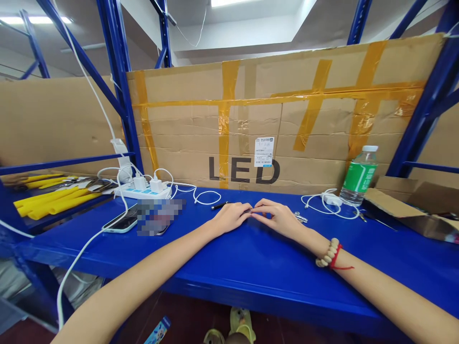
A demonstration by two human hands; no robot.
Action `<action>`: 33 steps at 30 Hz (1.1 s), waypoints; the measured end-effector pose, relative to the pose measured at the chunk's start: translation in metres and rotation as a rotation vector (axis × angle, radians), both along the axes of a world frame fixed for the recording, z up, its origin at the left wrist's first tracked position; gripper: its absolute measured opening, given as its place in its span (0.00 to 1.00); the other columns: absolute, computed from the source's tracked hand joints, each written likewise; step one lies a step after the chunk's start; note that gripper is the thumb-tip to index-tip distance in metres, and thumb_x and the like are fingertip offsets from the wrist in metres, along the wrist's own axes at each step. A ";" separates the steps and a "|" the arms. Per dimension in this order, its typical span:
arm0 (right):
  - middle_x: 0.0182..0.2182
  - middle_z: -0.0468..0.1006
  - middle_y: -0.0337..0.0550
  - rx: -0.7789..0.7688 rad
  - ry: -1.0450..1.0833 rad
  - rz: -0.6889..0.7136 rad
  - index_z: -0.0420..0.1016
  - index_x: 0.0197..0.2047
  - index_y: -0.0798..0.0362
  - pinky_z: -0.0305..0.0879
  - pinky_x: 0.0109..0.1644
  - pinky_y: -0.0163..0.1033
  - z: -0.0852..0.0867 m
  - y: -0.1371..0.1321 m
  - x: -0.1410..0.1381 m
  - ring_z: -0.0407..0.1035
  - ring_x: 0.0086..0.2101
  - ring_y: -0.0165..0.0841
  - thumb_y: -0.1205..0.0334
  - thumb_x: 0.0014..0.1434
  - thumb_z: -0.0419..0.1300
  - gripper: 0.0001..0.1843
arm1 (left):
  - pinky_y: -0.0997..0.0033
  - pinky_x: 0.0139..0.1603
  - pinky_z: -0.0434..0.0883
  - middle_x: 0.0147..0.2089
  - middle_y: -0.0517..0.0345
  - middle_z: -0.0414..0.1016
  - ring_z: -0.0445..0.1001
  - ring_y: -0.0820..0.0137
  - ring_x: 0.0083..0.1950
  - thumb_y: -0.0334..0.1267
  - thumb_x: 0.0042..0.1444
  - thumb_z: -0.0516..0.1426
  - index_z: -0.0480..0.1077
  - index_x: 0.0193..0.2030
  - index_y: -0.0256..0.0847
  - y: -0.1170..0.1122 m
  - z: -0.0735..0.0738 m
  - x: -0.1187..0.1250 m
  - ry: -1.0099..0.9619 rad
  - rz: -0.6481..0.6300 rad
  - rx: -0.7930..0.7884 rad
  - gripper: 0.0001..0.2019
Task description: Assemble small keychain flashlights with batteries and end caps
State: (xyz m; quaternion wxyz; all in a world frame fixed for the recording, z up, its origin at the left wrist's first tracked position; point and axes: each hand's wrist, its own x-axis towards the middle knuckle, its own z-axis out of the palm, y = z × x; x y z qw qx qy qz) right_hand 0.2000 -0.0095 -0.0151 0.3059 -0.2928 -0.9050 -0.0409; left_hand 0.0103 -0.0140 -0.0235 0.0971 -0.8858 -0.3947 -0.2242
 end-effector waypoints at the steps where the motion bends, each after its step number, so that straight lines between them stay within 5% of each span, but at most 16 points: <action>1: 0.38 0.74 0.41 0.000 0.004 0.006 0.76 0.39 0.48 0.62 0.33 0.32 -0.001 0.000 0.000 0.69 0.30 0.27 0.54 0.60 0.50 0.15 | 0.72 0.41 0.67 0.40 0.58 0.74 0.73 0.69 0.40 0.36 0.62 0.47 0.65 0.43 0.41 0.000 0.000 0.000 0.008 0.007 0.000 0.09; 5: 0.36 0.74 0.40 -0.020 0.042 0.003 0.74 0.36 0.50 0.62 0.30 0.31 -0.004 0.001 -0.002 0.67 0.27 0.26 0.54 0.59 0.51 0.13 | 0.70 0.40 0.67 0.38 0.56 0.74 0.73 0.67 0.40 0.36 0.61 0.47 0.66 0.43 0.40 -0.003 0.002 0.002 0.071 0.043 0.023 0.09; 9: 0.34 0.74 0.39 -0.030 0.074 -0.148 0.72 0.37 0.50 0.61 0.29 0.32 -0.004 0.005 -0.001 0.68 0.26 0.27 0.53 0.58 0.52 0.12 | 0.70 0.39 0.67 0.36 0.55 0.73 0.72 0.66 0.40 0.39 0.61 0.47 0.67 0.41 0.40 -0.002 0.003 0.001 0.101 0.092 0.042 0.10; 16: 0.43 0.74 0.47 -0.082 -0.131 -0.400 0.72 0.45 0.54 0.65 0.42 0.38 -0.008 0.022 0.009 0.70 0.40 0.37 0.57 0.55 0.55 0.17 | 0.71 0.38 0.66 0.38 0.56 0.74 0.71 0.67 0.40 0.40 0.61 0.48 0.67 0.38 0.39 0.003 0.004 -0.006 0.144 0.087 0.076 0.09; 25: 0.45 0.75 0.48 -0.047 -0.225 -0.365 0.76 0.42 0.54 0.62 0.49 0.44 -0.015 0.028 0.012 0.68 0.46 0.40 0.58 0.59 0.51 0.16 | 0.71 0.37 0.65 0.37 0.56 0.74 0.71 0.66 0.40 0.40 0.60 0.48 0.66 0.37 0.39 0.002 0.004 -0.004 0.172 0.090 0.083 0.10; 33: 0.45 0.76 0.49 -0.053 -0.239 -0.430 0.76 0.44 0.54 0.64 0.47 0.45 -0.015 0.033 0.013 0.69 0.45 0.41 0.59 0.59 0.51 0.16 | 0.70 0.36 0.65 0.36 0.57 0.74 0.71 0.67 0.39 0.41 0.61 0.48 0.67 0.36 0.39 -0.003 0.003 0.002 0.151 -0.041 0.090 0.11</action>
